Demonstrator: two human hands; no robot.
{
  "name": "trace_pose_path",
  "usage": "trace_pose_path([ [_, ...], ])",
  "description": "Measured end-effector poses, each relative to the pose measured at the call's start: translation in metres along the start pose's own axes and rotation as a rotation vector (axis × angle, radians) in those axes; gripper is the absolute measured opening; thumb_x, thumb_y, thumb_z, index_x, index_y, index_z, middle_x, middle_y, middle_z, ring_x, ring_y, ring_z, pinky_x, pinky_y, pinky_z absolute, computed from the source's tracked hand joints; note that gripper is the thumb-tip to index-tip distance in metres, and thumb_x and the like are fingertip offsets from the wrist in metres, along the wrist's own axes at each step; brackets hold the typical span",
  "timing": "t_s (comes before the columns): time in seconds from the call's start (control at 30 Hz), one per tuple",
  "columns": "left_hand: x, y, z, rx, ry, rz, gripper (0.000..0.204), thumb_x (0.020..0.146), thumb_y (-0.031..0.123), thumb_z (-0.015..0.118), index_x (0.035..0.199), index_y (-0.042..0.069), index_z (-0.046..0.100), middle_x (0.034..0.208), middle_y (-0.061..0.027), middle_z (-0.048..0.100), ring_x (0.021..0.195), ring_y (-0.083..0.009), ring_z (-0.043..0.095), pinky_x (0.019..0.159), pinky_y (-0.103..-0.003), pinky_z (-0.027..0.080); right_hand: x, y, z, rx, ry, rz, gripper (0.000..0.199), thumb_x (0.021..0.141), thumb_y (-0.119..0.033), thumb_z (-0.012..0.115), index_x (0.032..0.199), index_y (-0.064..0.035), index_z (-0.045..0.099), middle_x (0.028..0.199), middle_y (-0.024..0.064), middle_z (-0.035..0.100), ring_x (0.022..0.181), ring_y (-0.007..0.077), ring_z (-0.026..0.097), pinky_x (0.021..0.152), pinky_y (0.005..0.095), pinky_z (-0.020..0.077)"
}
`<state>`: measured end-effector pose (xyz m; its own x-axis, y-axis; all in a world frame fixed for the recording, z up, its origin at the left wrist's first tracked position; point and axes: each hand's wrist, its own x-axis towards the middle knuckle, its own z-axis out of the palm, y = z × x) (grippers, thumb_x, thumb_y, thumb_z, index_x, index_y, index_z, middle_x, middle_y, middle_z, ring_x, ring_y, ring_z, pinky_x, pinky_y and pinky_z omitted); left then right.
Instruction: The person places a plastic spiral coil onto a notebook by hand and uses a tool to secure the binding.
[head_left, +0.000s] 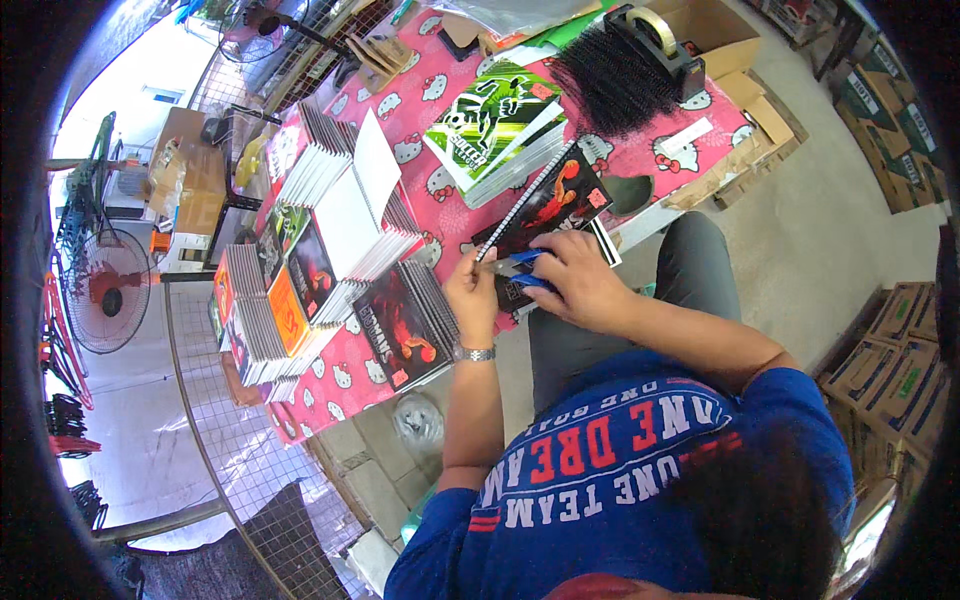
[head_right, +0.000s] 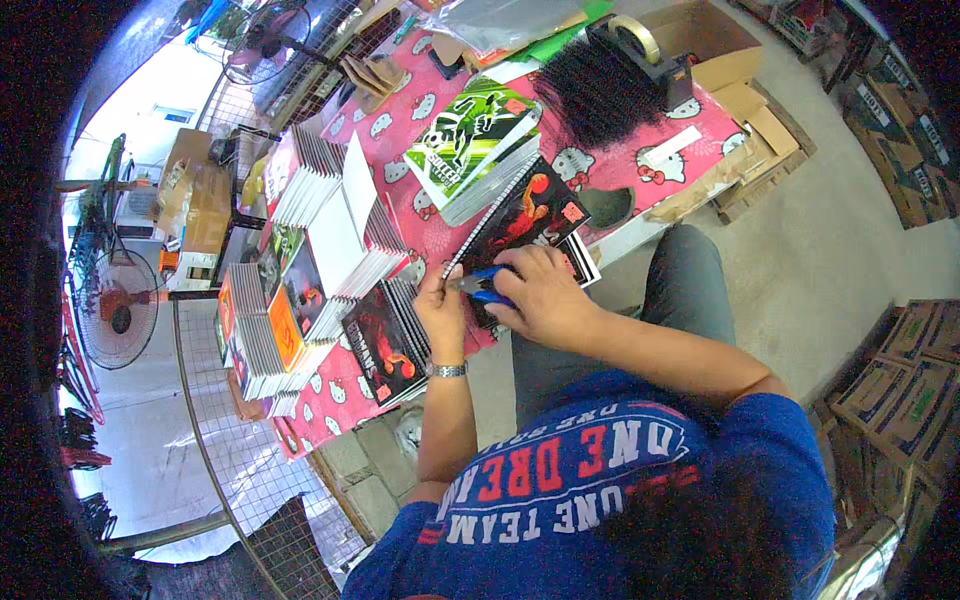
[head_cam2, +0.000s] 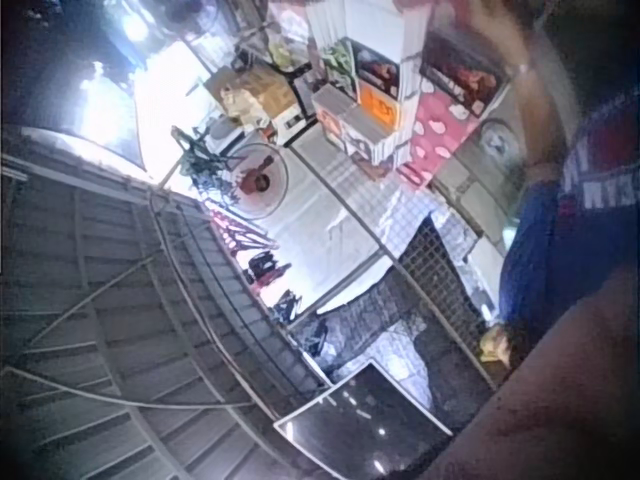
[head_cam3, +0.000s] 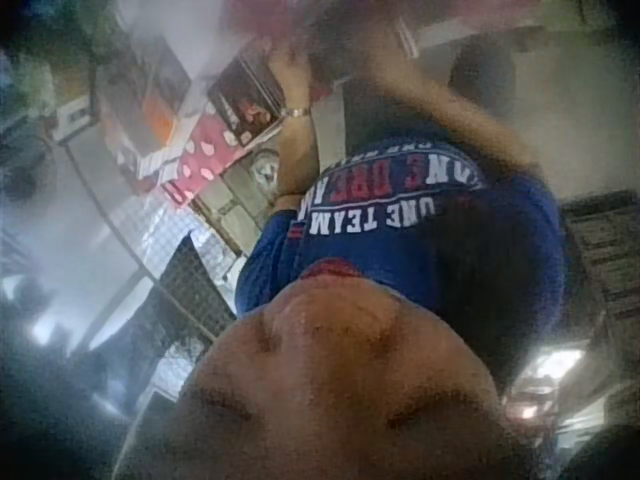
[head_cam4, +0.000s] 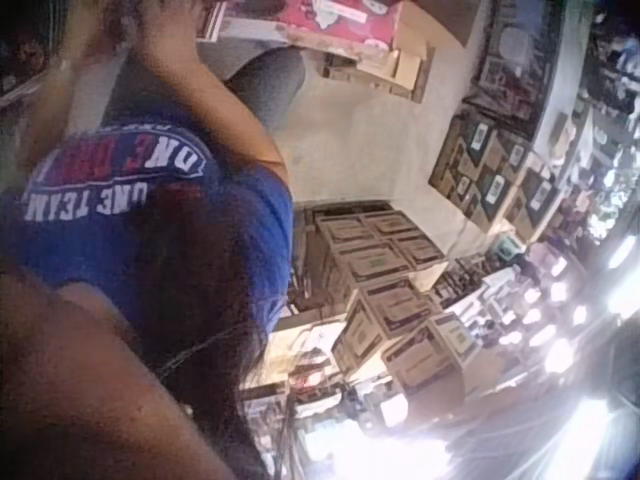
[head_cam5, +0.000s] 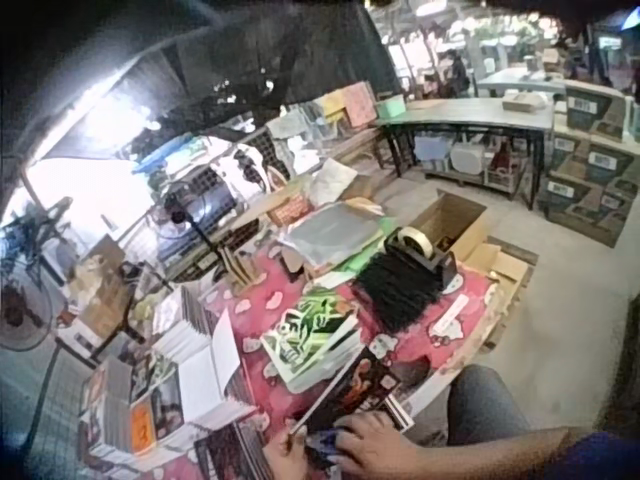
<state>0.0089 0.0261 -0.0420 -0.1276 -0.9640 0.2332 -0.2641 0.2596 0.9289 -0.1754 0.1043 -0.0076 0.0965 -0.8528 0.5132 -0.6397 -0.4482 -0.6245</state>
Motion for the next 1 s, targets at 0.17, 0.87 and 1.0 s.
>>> trace_pose_path([
  [0.17, -0.005, -0.004, 0.001, 0.022, 0.04, -0.012, 0.029, 0.081, -0.008, 0.06, 0.108, -0.001, 0.068, 0.083, -0.0053, 0.07, 0.068, -0.0084, 0.061, 0.063, -0.023, 0.048, 0.003, -0.005, 0.007, -0.2, 0.017, 0.002, 0.03, 0.079, -0.027, 0.07, 0.096, -0.0079, 0.055, 0.115, 0.0157, 0.052, 0.104, 0.0343, 0.05, 0.089, 0.0469, 0.0377],
  [0.87, -0.034, 0.038, -0.064, -0.099, 0.477, -0.004, 0.014, 0.089, 0.0, 0.059, 0.102, -0.003, 0.065, 0.09, -0.0082, 0.066, 0.068, -0.0128, 0.064, 0.057, -0.025, 0.056, -0.003, 0.077, -0.047, 0.311, -0.016, 0.382, 0.025, 0.083, -0.025, 0.07, 0.095, -0.0052, 0.062, 0.087, 0.0126, 0.065, 0.083, 0.0242, 0.065, 0.076, 0.0366, 0.0503],
  [1.0, -0.052, 0.058, -0.136, -0.244, 0.747, -0.14, 0.027, 0.089, 0.003, 0.061, 0.116, -0.002, 0.063, 0.085, -0.004, 0.063, 0.056, -0.009, 0.056, 0.051, -0.02, 0.046, -0.044, 0.197, -0.129, -0.38, 0.275, 0.708, 0.038, 0.079, -0.024, 0.071, 0.11, -0.0039, 0.059, 0.101, 0.0197, 0.064, 0.095, 0.0375, 0.062, 0.082, 0.0436, 0.0486],
])
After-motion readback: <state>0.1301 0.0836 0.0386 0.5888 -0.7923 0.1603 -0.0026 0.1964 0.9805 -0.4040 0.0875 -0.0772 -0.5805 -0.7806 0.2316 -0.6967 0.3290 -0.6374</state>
